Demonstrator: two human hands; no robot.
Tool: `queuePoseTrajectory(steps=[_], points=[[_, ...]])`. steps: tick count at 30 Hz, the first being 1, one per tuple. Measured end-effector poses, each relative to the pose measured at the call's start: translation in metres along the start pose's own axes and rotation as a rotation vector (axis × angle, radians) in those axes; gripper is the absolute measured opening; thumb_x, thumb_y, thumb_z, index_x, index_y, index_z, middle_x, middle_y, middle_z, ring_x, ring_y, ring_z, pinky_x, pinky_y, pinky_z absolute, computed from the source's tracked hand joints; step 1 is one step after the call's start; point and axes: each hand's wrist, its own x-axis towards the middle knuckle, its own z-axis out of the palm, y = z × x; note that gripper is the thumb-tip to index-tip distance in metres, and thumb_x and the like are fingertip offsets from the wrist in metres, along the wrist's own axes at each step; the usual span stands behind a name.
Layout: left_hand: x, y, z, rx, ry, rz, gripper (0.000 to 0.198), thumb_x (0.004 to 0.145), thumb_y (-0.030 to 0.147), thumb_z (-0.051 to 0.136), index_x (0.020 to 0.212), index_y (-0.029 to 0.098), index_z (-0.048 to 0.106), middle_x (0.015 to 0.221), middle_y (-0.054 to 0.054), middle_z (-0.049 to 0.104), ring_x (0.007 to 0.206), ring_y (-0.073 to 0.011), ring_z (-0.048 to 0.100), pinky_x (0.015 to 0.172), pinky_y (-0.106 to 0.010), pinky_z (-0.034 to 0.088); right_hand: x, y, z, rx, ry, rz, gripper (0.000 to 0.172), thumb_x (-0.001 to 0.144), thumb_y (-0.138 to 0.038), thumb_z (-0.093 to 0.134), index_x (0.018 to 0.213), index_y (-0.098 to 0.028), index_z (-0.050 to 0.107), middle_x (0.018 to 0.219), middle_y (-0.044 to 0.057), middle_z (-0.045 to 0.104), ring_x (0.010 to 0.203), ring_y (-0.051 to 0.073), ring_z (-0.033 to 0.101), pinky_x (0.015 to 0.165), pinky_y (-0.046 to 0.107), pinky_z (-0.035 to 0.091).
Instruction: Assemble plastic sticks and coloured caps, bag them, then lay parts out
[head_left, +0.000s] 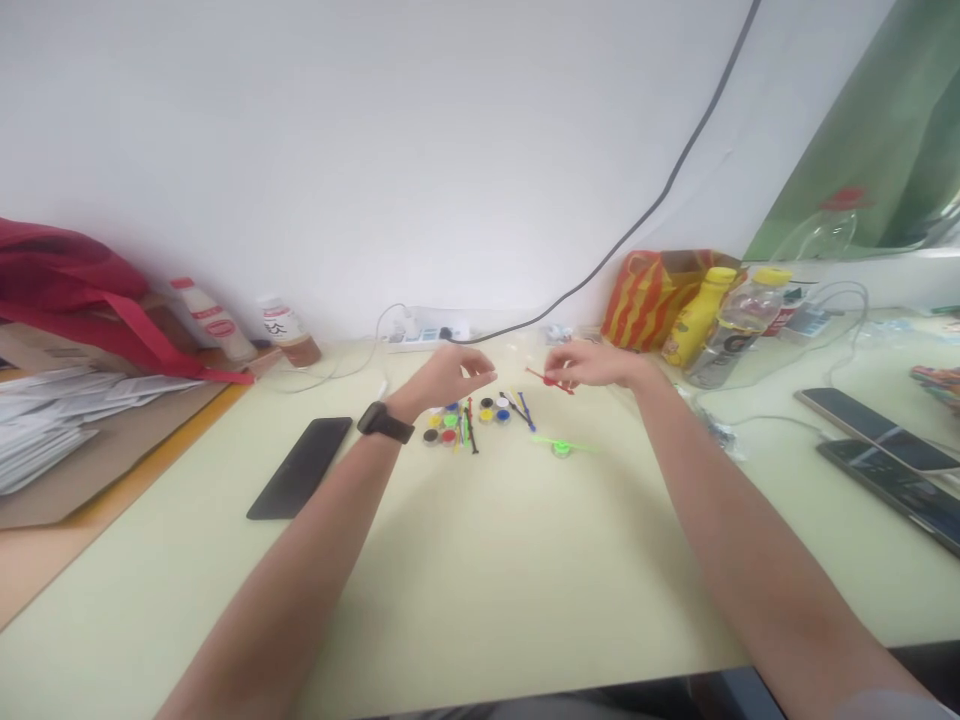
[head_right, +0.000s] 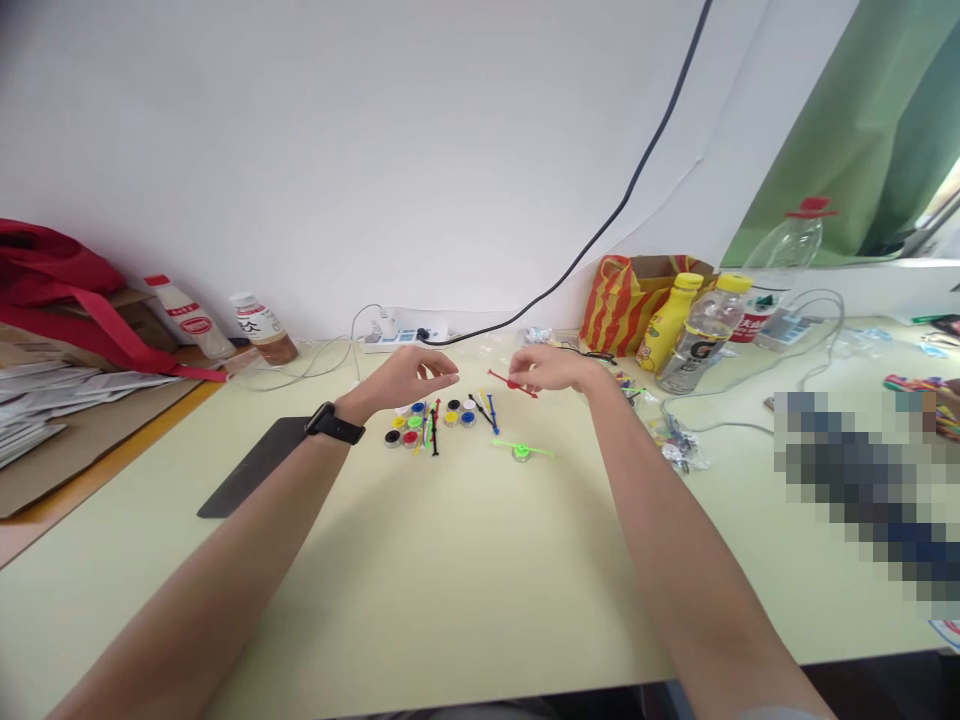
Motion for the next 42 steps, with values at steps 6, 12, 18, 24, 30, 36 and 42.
queuePoseTrajectory(steps=[6, 12, 18, 24, 30, 36, 42], points=[[0.006, 0.011, 0.033, -0.361, 0.056, -0.119, 0.043, 0.092, 0.05, 0.07, 0.121, 0.019, 0.075, 0.102, -0.011, 0.081, 0.096, -0.0252, 0.077, 0.082, -0.034, 0.062, 0.018, -0.016, 0.033, 0.518, 0.098, -0.207, 0.022, 0.09, -0.038, 0.076, 0.093, -0.017, 0.071, 0.095, 0.008, 0.076, 0.083, 0.018, 0.071, 0.082, 0.034, 0.06], [0.011, 0.004, 0.039, -0.457, 0.275, -0.254, 0.044, 0.077, 0.051, 0.085, 0.101, 0.015, 0.077, 0.089, -0.012, 0.08, 0.085, -0.0263, 0.077, 0.08, -0.04, 0.064, 0.04, -0.016, 0.055, 0.641, 0.27, -0.15, 0.019, 0.087, -0.032, 0.079, 0.096, -0.019, 0.069, 0.088, 0.006, 0.075, 0.077, 0.015, 0.071, 0.079, 0.032, 0.062], [0.009, 0.007, 0.03, -0.478, 0.275, -0.189, 0.04, 0.074, 0.048, 0.089, 0.09, 0.016, 0.072, 0.091, -0.009, 0.077, 0.082, -0.0224, 0.076, 0.079, -0.036, 0.063, 0.039, -0.019, 0.057, 0.679, 0.192, -0.183, 0.007, 0.091, -0.024, 0.066, 0.095, -0.018, 0.068, 0.086, 0.006, 0.075, 0.079, 0.015, 0.071, 0.082, 0.031, 0.061], [0.008, 0.012, 0.025, -0.419, 0.211, -0.178, 0.04, 0.083, 0.051, 0.08, 0.109, 0.02, 0.075, 0.099, -0.008, 0.078, 0.082, -0.0199, 0.075, 0.076, -0.034, 0.061, 0.033, -0.023, 0.056, 0.715, 0.087, -0.199, 0.013, 0.084, -0.024, 0.07, 0.097, -0.019, 0.069, 0.087, 0.005, 0.077, 0.082, 0.017, 0.073, 0.082, 0.031, 0.06], [0.008, 0.01, 0.025, -0.386, 0.181, -0.153, 0.038, 0.084, 0.054, 0.078, 0.1, 0.019, 0.077, 0.098, -0.008, 0.078, 0.081, -0.0197, 0.074, 0.071, -0.031, 0.061, 0.037, -0.021, 0.059, 0.731, 0.116, -0.162, 0.015, 0.083, -0.031, 0.075, 0.086, -0.017, 0.071, 0.077, 0.005, 0.074, 0.072, 0.014, 0.069, 0.075, 0.026, 0.058], [0.006, 0.018, 0.02, -0.384, 0.143, -0.143, 0.037, 0.082, 0.052, 0.081, 0.097, 0.019, 0.077, 0.101, -0.008, 0.079, 0.083, -0.0207, 0.076, 0.073, -0.031, 0.061, 0.037, -0.022, 0.06, 0.789, 0.095, -0.163, 0.012, 0.078, -0.022, 0.072, 0.09, -0.018, 0.069, 0.083, 0.005, 0.075, 0.076, 0.015, 0.069, 0.078, 0.029, 0.058], [0.005, 0.02, 0.015, -0.36, 0.097, -0.161, 0.031, 0.079, 0.045, 0.084, 0.09, 0.017, 0.074, 0.094, -0.009, 0.079, 0.084, -0.024, 0.077, 0.07, -0.032, 0.06, 0.031, -0.03, 0.061, 0.737, 0.078, -0.166, 0.015, 0.074, -0.019, 0.069, 0.088, -0.02, 0.064, 0.08, 0.003, 0.069, 0.075, 0.016, 0.064, 0.071, 0.027, 0.053]])
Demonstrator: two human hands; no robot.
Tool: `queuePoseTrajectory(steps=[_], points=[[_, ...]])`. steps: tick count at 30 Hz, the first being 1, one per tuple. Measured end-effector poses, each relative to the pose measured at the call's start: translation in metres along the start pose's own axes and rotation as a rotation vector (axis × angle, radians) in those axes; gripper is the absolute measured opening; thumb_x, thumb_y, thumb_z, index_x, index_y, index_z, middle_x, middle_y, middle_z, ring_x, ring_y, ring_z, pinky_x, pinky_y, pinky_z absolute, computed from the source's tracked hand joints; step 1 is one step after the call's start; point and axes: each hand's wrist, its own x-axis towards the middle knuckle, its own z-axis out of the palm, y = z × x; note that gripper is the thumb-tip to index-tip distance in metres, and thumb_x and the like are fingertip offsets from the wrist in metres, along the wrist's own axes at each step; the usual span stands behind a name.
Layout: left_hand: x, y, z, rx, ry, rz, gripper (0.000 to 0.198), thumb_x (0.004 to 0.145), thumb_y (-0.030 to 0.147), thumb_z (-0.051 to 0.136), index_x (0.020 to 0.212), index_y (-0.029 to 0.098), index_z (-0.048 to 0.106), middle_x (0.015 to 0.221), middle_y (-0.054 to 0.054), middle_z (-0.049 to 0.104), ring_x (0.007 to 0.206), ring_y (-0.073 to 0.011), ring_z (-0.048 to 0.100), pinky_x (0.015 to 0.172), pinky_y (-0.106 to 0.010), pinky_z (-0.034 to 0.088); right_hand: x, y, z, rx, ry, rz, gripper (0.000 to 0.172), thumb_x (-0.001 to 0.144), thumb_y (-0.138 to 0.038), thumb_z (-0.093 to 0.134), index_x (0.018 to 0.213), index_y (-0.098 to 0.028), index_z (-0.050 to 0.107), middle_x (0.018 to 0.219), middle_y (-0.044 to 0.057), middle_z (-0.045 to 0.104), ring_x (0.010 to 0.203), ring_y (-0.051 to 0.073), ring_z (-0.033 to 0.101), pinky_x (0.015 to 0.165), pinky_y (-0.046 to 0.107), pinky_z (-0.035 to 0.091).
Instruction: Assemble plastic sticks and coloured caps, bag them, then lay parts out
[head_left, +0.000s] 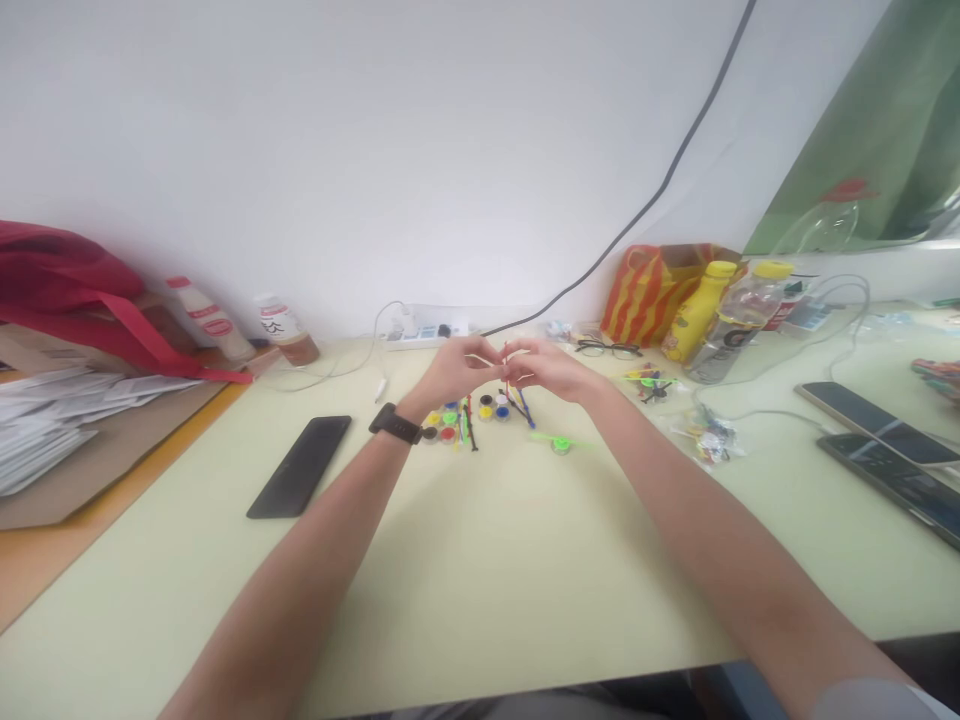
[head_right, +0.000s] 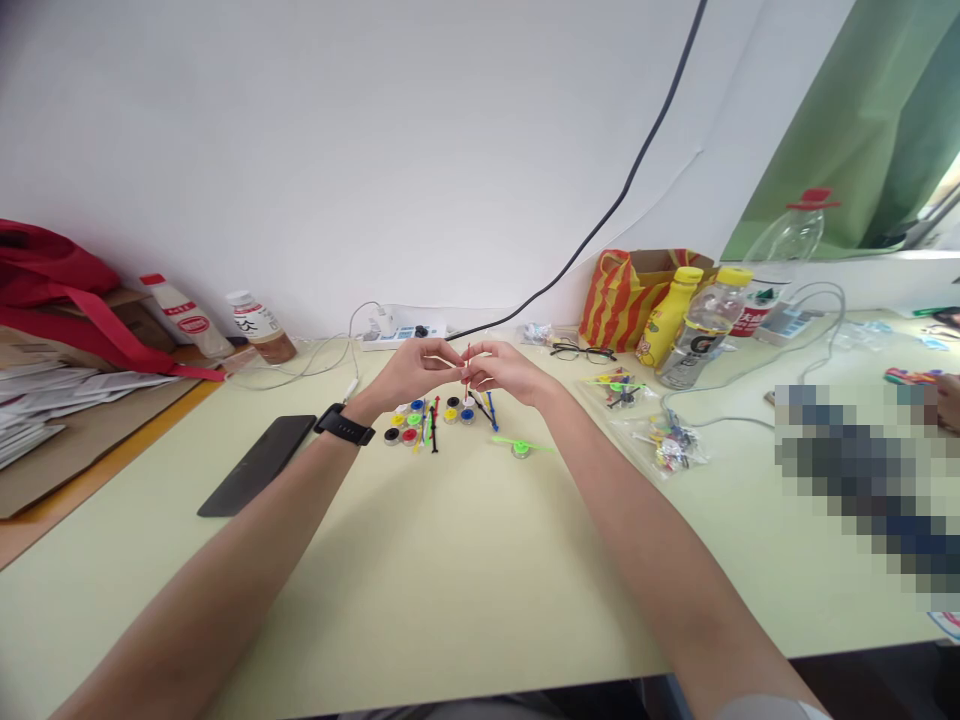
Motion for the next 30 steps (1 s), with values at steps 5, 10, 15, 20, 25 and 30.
queuePoseTrajectory(steps=[5, 10, 15, 20, 25, 30], points=[[0.0, -0.004, 0.001, 0.007, -0.002, 0.027, 0.025, 0.078, 0.038, 0.083, 0.08, 0.016, 0.07, 0.085, -0.009, 0.078, 0.081, -0.0222, 0.075, 0.066, -0.029, 0.058, 0.0, 0.001, 0.002, -0.198, 0.046, 0.022, 0.021, 0.083, -0.023, 0.057, 0.103, -0.02, 0.061, 0.067, -0.004, 0.053, 0.057, 0.011, 0.045, 0.052, 0.022, 0.034], [-0.005, 0.004, -0.002, 0.089, -0.135, -0.009, 0.027, 0.077, 0.037, 0.082, 0.093, 0.017, 0.074, 0.088, -0.007, 0.077, 0.075, -0.02, 0.075, 0.057, -0.024, 0.053, -0.006, 0.0, -0.015, -0.848, 0.057, 0.21, 0.031, 0.09, -0.022, 0.057, 0.12, -0.019, 0.065, 0.099, 0.006, 0.071, 0.08, 0.016, 0.063, 0.065, 0.023, 0.044], [-0.007, 0.014, 0.002, 0.25, -0.349, 0.046, 0.018, 0.077, 0.034, 0.079, 0.083, 0.017, 0.081, 0.082, -0.006, 0.078, 0.077, -0.0199, 0.073, 0.065, -0.025, 0.053, -0.009, -0.004, -0.027, -1.056, 0.019, 0.308, 0.025, 0.084, -0.021, 0.07, 0.108, -0.018, 0.072, 0.114, 0.012, 0.074, 0.095, 0.024, 0.068, 0.072, 0.027, 0.045], [-0.01, 0.014, 0.01, 0.329, -0.444, -0.04, 0.019, 0.07, 0.035, 0.083, 0.076, 0.017, 0.08, 0.073, -0.004, 0.076, 0.066, -0.0183, 0.068, 0.056, -0.025, 0.047, -0.013, -0.018, -0.026, -1.131, -0.111, 0.36, 0.019, 0.085, -0.036, 0.073, 0.087, -0.017, 0.074, 0.097, 0.009, 0.077, 0.086, 0.023, 0.068, 0.066, 0.028, 0.043], [-0.012, 0.011, 0.012, 0.351, -0.56, -0.109, 0.016, 0.063, 0.026, 0.083, 0.077, 0.018, 0.078, 0.075, -0.003, 0.076, 0.06, -0.0167, 0.065, 0.048, -0.023, 0.041, -0.021, -0.03, -0.02, -1.131, -0.553, 0.538, 0.035, 0.063, -0.046, 0.091, 0.075, -0.018, 0.073, 0.083, 0.005, 0.076, 0.076, 0.02, 0.064, 0.062, 0.027, 0.043], [-0.011, 0.007, 0.005, 0.425, -0.604, -0.136, 0.021, 0.063, 0.023, 0.079, 0.083, 0.022, 0.083, 0.077, -0.002, 0.076, 0.056, -0.0163, 0.064, 0.046, -0.024, 0.04, -0.021, -0.028, -0.014, -1.069, -0.599, 0.587, 0.041, 0.051, -0.036, 0.095, 0.078, -0.016, 0.072, 0.075, 0.004, 0.072, 0.075, 0.02, 0.067, 0.064, 0.026, 0.046]])
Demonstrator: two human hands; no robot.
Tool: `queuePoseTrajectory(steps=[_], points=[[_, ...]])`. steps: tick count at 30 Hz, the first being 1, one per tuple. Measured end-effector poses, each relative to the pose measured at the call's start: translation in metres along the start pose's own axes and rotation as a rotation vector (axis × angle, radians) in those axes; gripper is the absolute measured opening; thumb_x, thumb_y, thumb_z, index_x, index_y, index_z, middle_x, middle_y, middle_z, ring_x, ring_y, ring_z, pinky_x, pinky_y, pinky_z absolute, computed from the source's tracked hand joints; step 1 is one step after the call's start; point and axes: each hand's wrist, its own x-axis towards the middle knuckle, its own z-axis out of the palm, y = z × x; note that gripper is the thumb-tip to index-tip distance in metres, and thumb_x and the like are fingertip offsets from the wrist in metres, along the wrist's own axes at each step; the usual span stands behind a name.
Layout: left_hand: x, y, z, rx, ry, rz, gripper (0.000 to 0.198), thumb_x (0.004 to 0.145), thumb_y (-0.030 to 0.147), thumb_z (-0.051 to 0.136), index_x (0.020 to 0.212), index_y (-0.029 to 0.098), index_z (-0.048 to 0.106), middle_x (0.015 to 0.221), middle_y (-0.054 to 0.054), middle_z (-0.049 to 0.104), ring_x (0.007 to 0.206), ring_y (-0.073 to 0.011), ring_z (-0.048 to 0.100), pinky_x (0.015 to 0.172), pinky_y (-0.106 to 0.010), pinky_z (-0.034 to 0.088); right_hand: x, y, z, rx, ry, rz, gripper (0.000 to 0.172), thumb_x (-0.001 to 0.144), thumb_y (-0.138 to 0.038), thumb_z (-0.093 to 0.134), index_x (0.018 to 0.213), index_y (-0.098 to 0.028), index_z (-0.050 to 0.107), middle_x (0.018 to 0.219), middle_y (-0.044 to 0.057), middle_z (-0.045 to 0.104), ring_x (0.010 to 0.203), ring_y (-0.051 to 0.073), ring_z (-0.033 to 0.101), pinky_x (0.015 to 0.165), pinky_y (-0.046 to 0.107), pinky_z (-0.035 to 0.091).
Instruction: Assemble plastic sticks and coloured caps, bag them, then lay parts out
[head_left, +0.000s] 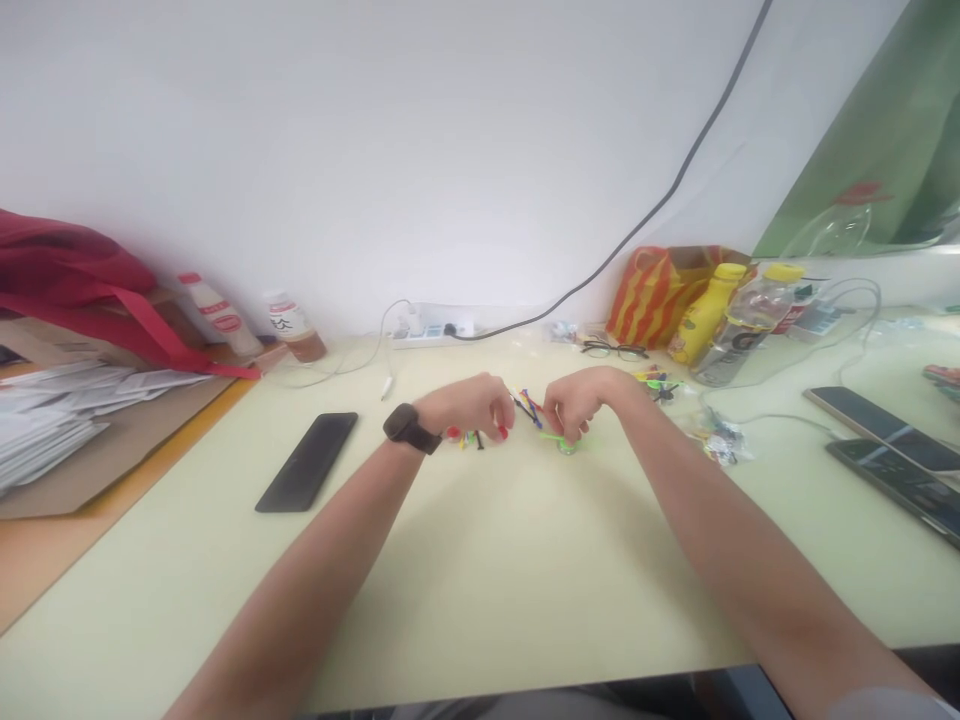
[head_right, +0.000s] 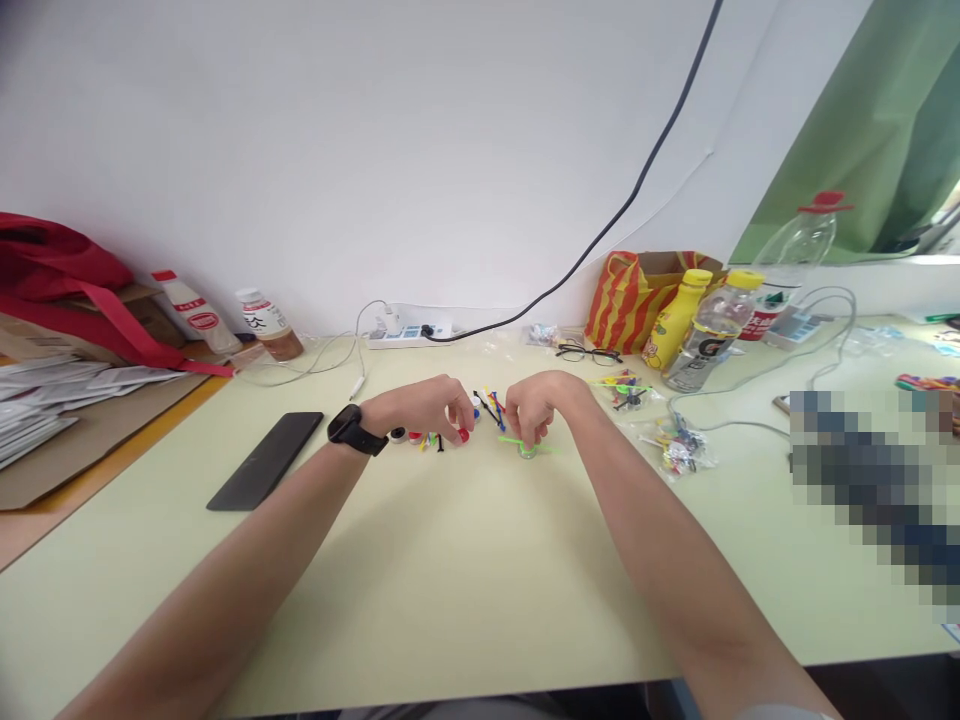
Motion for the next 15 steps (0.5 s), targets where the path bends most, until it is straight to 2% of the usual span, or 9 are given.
queuePoseTrajectory(steps=[3, 6, 10, 13, 15], points=[[0.001, -0.009, -0.002, 0.07, 0.012, -0.002, 0.014, 0.064, 0.025, 0.08, 0.077, 0.022, 0.083, 0.064, -0.001, 0.071, 0.048, -0.0145, 0.058, 0.046, -0.025, 0.038, 0.001, -0.001, 0.001, 0.015, -0.007, 0.009, 0.026, 0.058, -0.025, 0.088, 0.075, -0.016, 0.071, 0.069, 0.003, 0.07, 0.072, 0.019, 0.066, 0.063, 0.026, 0.045], [0.001, -0.015, -0.005, 0.079, 0.07, 0.043, 0.016, 0.063, 0.022, 0.081, 0.079, 0.022, 0.084, 0.073, -0.002, 0.074, 0.051, -0.0136, 0.06, 0.048, -0.025, 0.039, -0.001, -0.001, 0.0, 0.024, 0.088, -0.032, 0.01, 0.064, -0.017, 0.076, 0.071, -0.018, 0.069, 0.068, 0.003, 0.07, 0.069, 0.019, 0.065, 0.059, 0.026, 0.043], [-0.005, -0.013, -0.015, 0.107, 0.133, 0.115, 0.02, 0.066, 0.026, 0.084, 0.086, 0.022, 0.083, 0.079, -0.002, 0.076, 0.058, -0.0144, 0.064, 0.052, -0.024, 0.043, -0.008, 0.0, -0.002, 0.177, 0.289, -0.223, 0.002, 0.07, -0.019, 0.068, 0.071, -0.019, 0.066, 0.071, 0.003, 0.071, 0.07, 0.018, 0.063, 0.055, 0.026, 0.038], [-0.01, -0.002, -0.021, 0.053, 0.268, 0.161, 0.024, 0.077, 0.037, 0.081, 0.095, 0.02, 0.08, 0.08, -0.004, 0.076, 0.069, -0.0174, 0.069, 0.057, -0.024, 0.048, -0.009, 0.002, -0.004, 0.365, 0.424, -0.369, 0.004, 0.071, -0.018, 0.067, 0.071, -0.019, 0.063, 0.067, 0.002, 0.068, 0.067, 0.017, 0.061, 0.056, 0.026, 0.04], [-0.011, 0.006, -0.021, -0.068, 0.344, 0.197, 0.034, 0.082, 0.043, 0.079, 0.105, 0.019, 0.076, 0.09, -0.007, 0.078, 0.08, -0.02, 0.074, 0.064, -0.026, 0.054, -0.006, 0.003, -0.005, 0.494, 0.506, -0.454, 0.005, 0.071, -0.016, 0.066, 0.071, -0.019, 0.062, 0.064, 0.001, 0.065, 0.063, 0.015, 0.059, 0.057, 0.025, 0.042]])
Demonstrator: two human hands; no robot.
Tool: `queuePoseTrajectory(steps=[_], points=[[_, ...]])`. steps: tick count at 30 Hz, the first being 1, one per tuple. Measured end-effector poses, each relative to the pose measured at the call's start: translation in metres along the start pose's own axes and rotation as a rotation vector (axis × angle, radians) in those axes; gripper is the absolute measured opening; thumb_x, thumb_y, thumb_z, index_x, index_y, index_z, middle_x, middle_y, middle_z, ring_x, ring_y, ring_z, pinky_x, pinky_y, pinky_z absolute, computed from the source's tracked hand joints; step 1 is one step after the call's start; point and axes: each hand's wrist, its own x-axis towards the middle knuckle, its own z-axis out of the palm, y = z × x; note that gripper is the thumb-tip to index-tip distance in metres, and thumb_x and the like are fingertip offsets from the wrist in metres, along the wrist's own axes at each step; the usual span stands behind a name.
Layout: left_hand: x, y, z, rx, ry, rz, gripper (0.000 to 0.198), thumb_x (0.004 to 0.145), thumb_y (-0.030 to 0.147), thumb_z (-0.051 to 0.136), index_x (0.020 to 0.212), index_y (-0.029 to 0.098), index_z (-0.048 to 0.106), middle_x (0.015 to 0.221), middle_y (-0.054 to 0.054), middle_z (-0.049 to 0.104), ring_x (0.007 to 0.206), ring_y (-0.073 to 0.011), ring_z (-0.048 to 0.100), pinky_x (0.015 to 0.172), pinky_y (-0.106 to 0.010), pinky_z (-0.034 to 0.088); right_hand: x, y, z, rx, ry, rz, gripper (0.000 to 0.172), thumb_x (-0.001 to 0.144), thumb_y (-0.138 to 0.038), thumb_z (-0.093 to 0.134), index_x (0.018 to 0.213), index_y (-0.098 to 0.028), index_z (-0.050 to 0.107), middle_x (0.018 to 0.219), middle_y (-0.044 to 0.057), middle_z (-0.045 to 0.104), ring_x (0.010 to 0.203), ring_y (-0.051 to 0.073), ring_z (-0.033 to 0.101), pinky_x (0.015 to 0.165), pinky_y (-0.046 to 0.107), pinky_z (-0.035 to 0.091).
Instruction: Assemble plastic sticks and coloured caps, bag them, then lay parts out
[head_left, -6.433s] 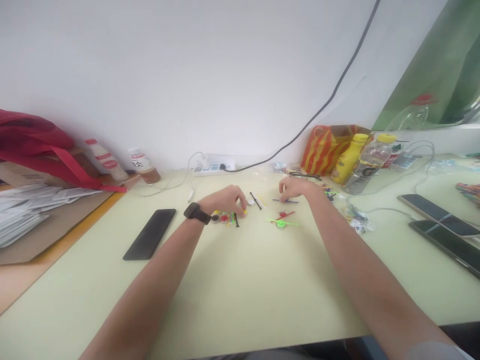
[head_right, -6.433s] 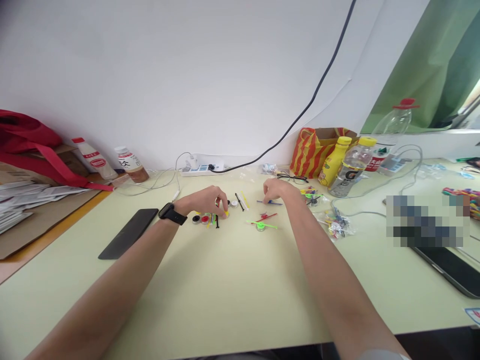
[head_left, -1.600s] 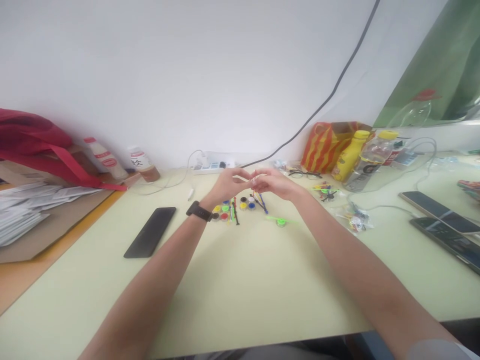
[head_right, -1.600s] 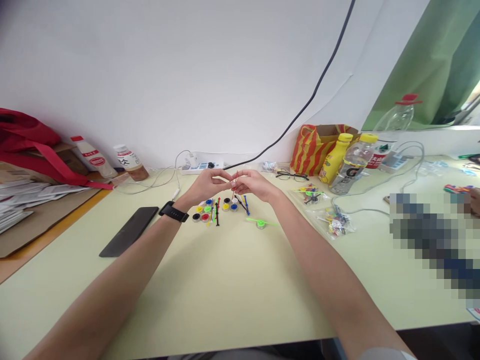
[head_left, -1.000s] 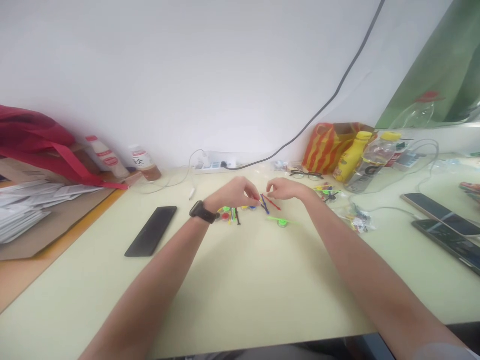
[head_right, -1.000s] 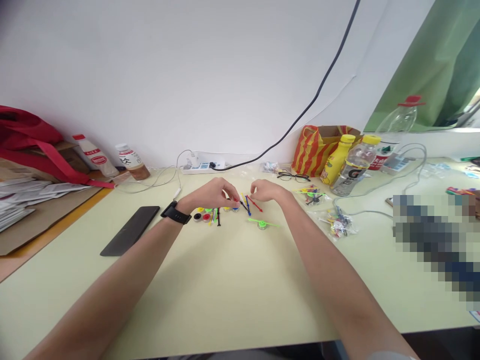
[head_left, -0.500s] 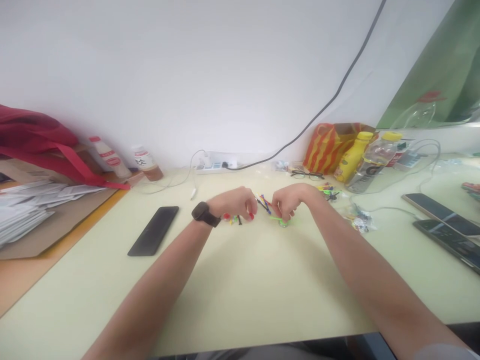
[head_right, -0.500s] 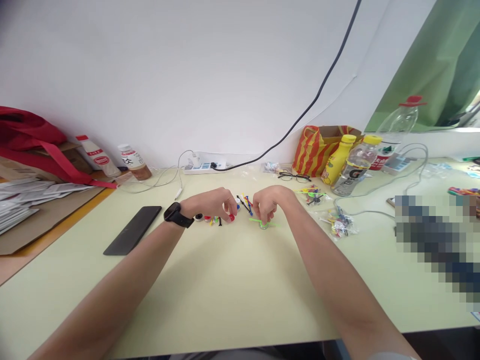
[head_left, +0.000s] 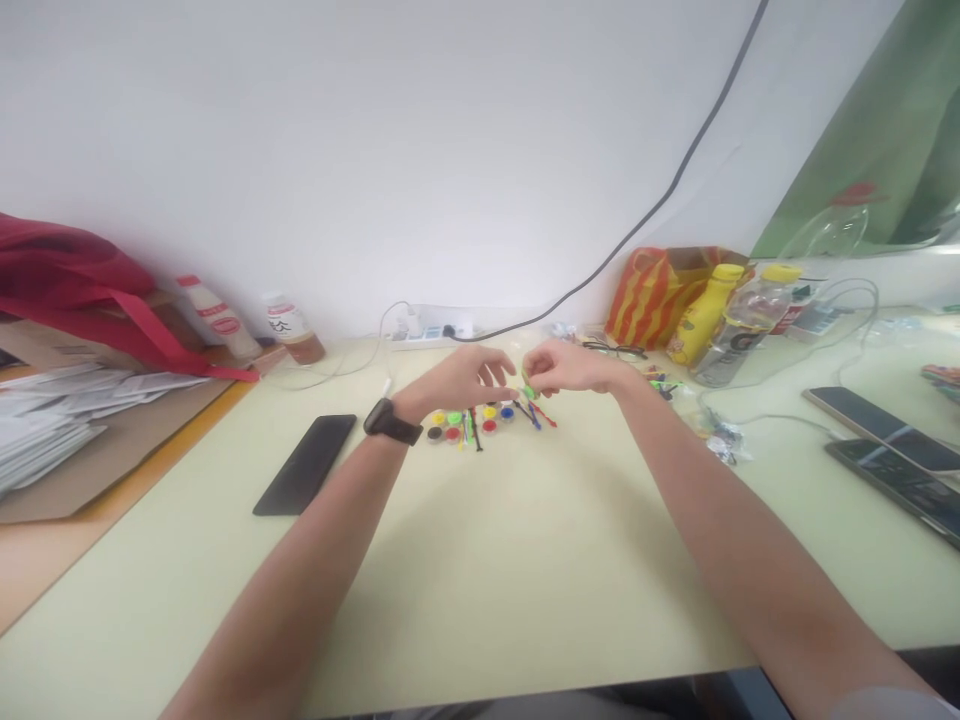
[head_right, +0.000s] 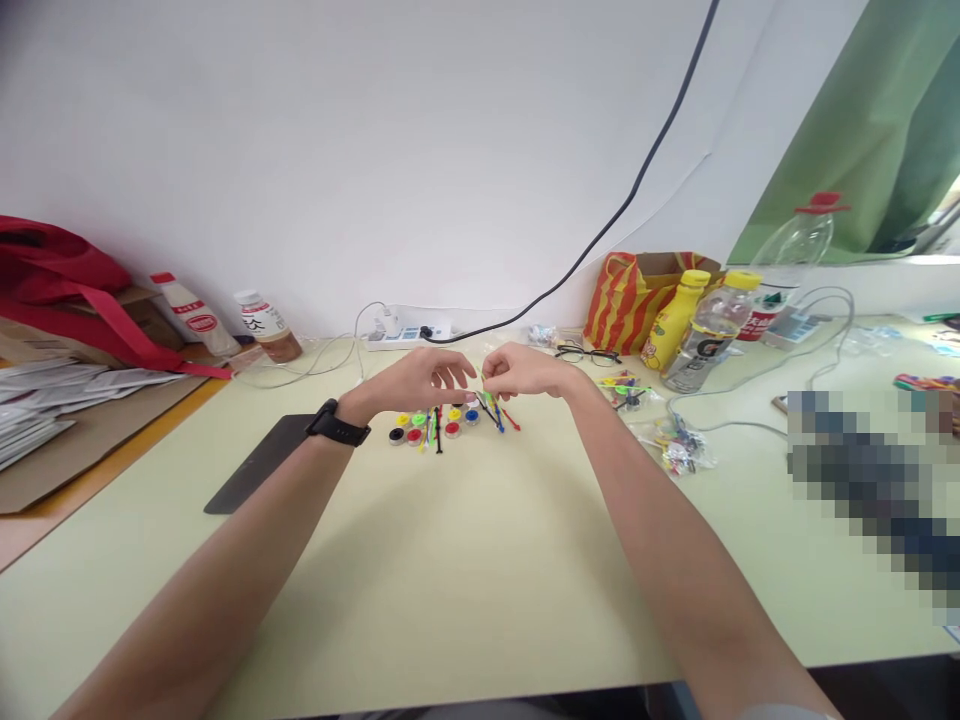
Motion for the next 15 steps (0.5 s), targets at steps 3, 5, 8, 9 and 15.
queuePoseTrajectory(steps=[3, 5, 8, 9, 15], points=[[0.002, 0.007, 0.008, -0.176, 0.058, 0.043, 0.035, 0.084, 0.045, 0.079, 0.105, 0.018, 0.072, 0.103, -0.01, 0.079, 0.093, -0.0224, 0.076, 0.077, -0.029, 0.059, 0.007, 0.006, 0.003, 0.167, 0.119, -0.086, 0.005, 0.072, -0.014, 0.064, 0.073, -0.018, 0.061, 0.062, -0.001, 0.062, 0.058, 0.012, 0.056, 0.056, 0.024, 0.043], [0.004, 0.007, 0.014, -0.229, 0.082, 0.049, 0.031, 0.085, 0.045, 0.079, 0.098, 0.018, 0.071, 0.101, -0.01, 0.08, 0.092, -0.0223, 0.077, 0.079, -0.031, 0.061, 0.011, 0.011, 0.006, 0.229, 0.158, -0.088, 0.007, 0.072, -0.013, 0.065, 0.075, -0.018, 0.062, 0.064, -0.001, 0.063, 0.059, 0.012, 0.058, 0.058, 0.023, 0.046], [0.006, 0.0, 0.02, -0.248, 0.103, 0.011, 0.034, 0.083, 0.046, 0.082, 0.095, 0.017, 0.07, 0.096, -0.01, 0.08, 0.087, -0.0223, 0.077, 0.076, -0.031, 0.061, 0.013, 0.016, 0.008, 0.279, 0.142, -0.039, 0.009, 0.073, -0.013, 0.068, 0.078, -0.018, 0.063, 0.071, 0.001, 0.068, 0.066, 0.014, 0.063, 0.065, 0.025, 0.053], [0.006, -0.002, 0.02, -0.253, 0.116, -0.008, 0.036, 0.081, 0.046, 0.084, 0.096, 0.017, 0.069, 0.094, -0.011, 0.08, 0.085, -0.0225, 0.077, 0.074, -0.031, 0.062, 0.012, 0.016, 0.007, 0.301, 0.131, -0.03, 0.009, 0.074, -0.013, 0.068, 0.081, -0.018, 0.064, 0.073, 0.002, 0.069, 0.069, 0.014, 0.064, 0.068, 0.026, 0.054], [0.008, -0.009, 0.014, -0.348, 0.232, -0.06, 0.043, 0.078, 0.042, 0.087, 0.106, 0.016, 0.069, 0.09, -0.011, 0.079, 0.085, -0.0236, 0.077, 0.071, -0.031, 0.062, 0.006, 0.016, 0.003, 0.467, 0.036, -0.046, 0.018, 0.079, -0.025, 0.077, 0.093, -0.017, 0.07, 0.093, 0.005, 0.072, 0.082, 0.014, 0.064, 0.084, 0.028, 0.054]])
